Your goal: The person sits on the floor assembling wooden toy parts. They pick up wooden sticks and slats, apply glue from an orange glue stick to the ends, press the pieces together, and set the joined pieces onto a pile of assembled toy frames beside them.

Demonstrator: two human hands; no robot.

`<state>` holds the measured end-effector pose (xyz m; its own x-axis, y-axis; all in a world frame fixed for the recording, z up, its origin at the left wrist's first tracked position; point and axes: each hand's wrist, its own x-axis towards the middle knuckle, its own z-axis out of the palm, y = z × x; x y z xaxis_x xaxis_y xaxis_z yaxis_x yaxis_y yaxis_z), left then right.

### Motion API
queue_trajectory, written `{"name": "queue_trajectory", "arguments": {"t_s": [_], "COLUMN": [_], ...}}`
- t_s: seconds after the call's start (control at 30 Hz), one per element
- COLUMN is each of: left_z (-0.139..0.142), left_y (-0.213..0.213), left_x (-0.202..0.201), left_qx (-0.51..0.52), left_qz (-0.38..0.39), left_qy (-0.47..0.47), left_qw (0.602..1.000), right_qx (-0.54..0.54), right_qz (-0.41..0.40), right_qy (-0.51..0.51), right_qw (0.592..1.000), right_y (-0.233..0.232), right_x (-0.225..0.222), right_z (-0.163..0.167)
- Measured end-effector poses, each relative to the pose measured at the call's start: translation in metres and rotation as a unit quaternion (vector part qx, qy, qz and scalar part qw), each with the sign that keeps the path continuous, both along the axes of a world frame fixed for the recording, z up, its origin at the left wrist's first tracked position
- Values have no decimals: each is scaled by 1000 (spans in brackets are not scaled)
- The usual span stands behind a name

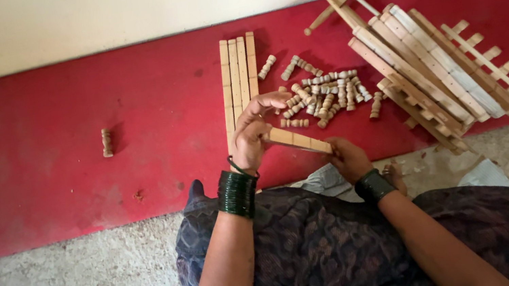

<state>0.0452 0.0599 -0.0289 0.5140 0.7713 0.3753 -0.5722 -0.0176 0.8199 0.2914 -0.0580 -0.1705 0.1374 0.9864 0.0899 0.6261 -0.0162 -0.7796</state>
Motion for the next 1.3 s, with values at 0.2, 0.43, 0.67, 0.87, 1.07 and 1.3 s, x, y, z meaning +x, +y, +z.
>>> {"name": "queue_trajectory", "arguments": {"t_s": [0.2, 0.43, 0.67, 0.87, 1.07, 1.3], "left_z": [13, 7, -43, -73, -59, -18], "left_y": [-5, -5, -21, 8, 3, -11], "left_x": [19, 17, -9, -3, 8, 11], "left_qx": [-48, 13, -219, -224, -206, -81], "left_qz": [-77, 40, 221, 277, 207, 183], "left_qy": [-7, 63, -41, -19, -82, 89], "left_qw": [996, 997, 950, 934, 953, 976], "right_qx": [106, 232, 273, 198, 158, 205], "right_qz": [36, 30, 3, -50, -86, -20], "right_qy": [-37, -50, -103, -148, -125, -77], "right_qw": [993, 971, 957, 968, 976, 975], "right_y": [16, 49, 41, 33, 19, 63], "right_x": [-22, -97, -103, -38, -18, -75], "right_z": [26, 91, 44, -5, -9, 39]}}
